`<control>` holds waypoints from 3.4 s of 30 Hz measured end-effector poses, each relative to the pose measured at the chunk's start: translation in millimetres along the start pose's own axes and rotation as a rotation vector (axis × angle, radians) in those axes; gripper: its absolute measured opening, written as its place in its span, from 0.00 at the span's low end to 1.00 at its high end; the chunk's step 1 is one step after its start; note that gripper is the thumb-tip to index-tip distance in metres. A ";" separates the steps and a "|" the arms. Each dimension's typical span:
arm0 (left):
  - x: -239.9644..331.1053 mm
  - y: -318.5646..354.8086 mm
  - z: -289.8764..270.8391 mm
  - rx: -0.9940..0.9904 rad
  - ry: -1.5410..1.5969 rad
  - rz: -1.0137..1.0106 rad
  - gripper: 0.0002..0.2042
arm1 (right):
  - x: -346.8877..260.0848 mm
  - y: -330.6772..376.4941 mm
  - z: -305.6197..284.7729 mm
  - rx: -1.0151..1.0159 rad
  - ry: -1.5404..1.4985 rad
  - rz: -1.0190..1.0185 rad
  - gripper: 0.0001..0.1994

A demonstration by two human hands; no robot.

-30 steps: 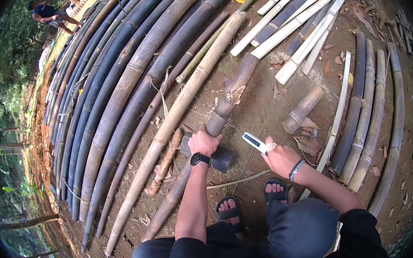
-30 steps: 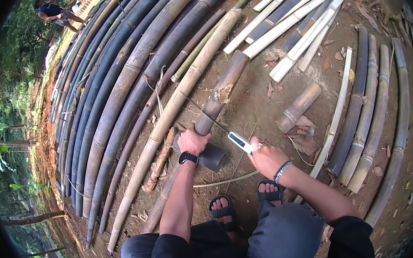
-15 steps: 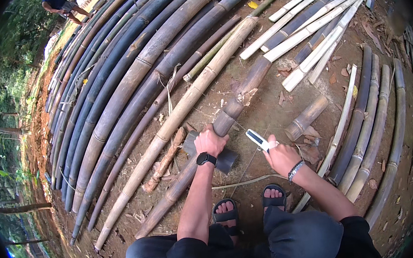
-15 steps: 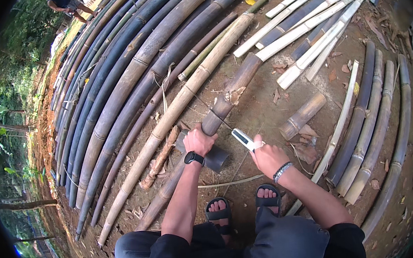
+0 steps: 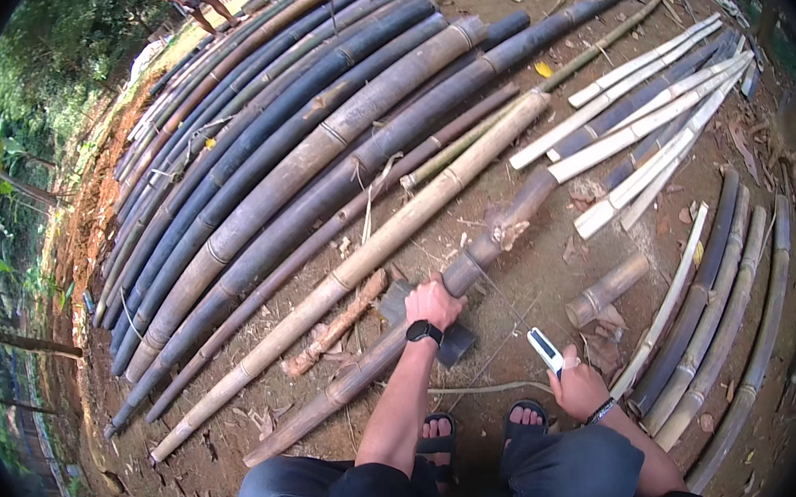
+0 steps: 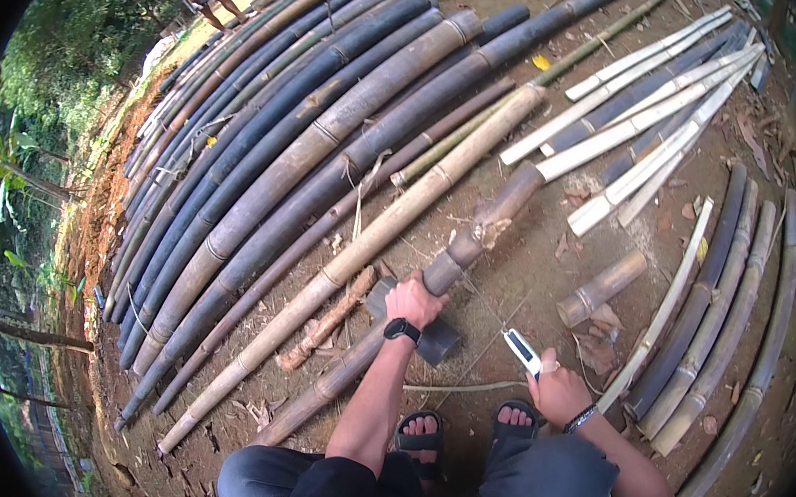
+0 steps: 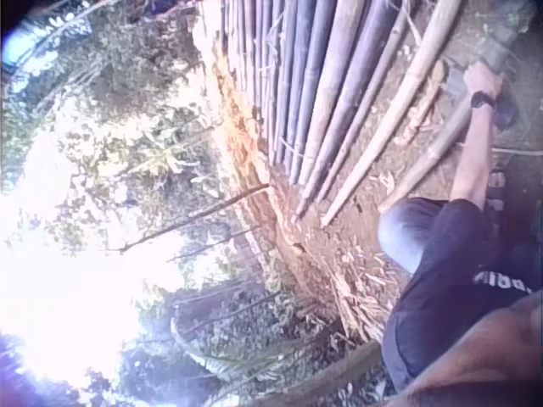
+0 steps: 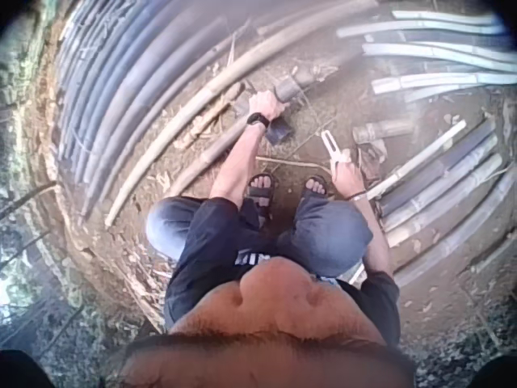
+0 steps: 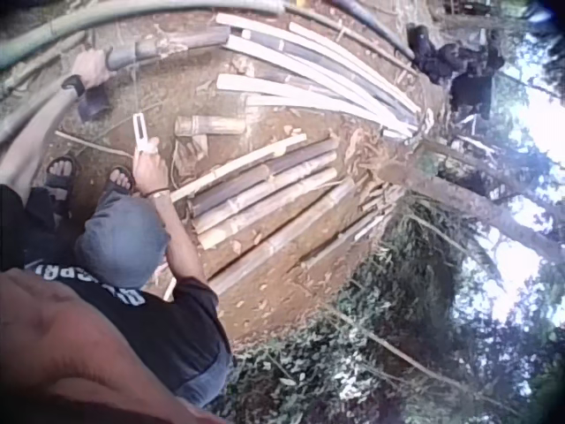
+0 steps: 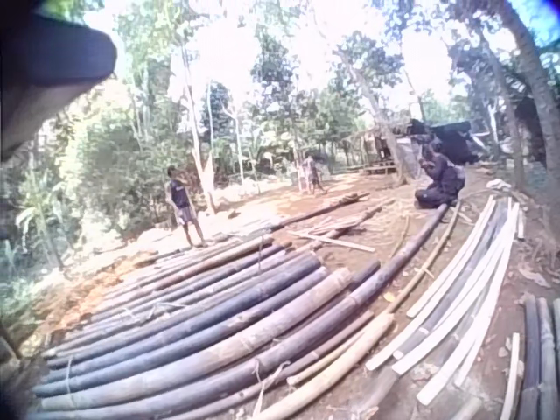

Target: The person saws a piece of bamboo by hand while sitting on the ground outdoors, then picks up and checks another strip of bamboo.

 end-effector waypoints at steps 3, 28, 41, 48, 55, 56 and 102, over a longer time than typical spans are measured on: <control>11.6 -2.5 -5.4 -0.016 -0.041 0.087 0.28 | -19.5 -63.9 -9.2 0.080 0.060 -0.103 0.20; 4.3 -1.6 -6.8 0.028 -0.002 0.065 0.26 | -12.8 -26.1 -10.8 0.025 0.069 0.080 0.20; -19.3 -8.4 -9.8 -0.021 0.043 0.079 0.27 | -23.9 -37.0 7.9 0.041 0.059 -0.032 0.21; -3.5 -11.0 -7.4 -0.021 0.075 0.118 0.27 | -19.3 -51.8 -0.4 0.054 0.077 0.071 0.22; 5.8 -5.5 -0.5 0.014 0.062 0.145 0.25 | -23.1 -49.9 -5.3 0.100 0.074 -0.050 0.19; 8.5 -3.2 0.7 0.003 0.076 0.166 0.25 | -33.2 -71.9 -0.9 0.089 0.113 0.029 0.19; -4.6 -6.7 1.4 -0.028 0.095 0.076 0.26 | -20.0 -59.2 1.5 0.088 0.109 -0.058 0.20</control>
Point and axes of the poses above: each hand's wrist, its own y-axis away from the middle knuckle, its own z-axis out of the palm, x = y × z, the point moved 7 cm from there along -y, towards the middle knuckle, and after that the axes turned 13 degrees about -y, right-handed, at the moved point
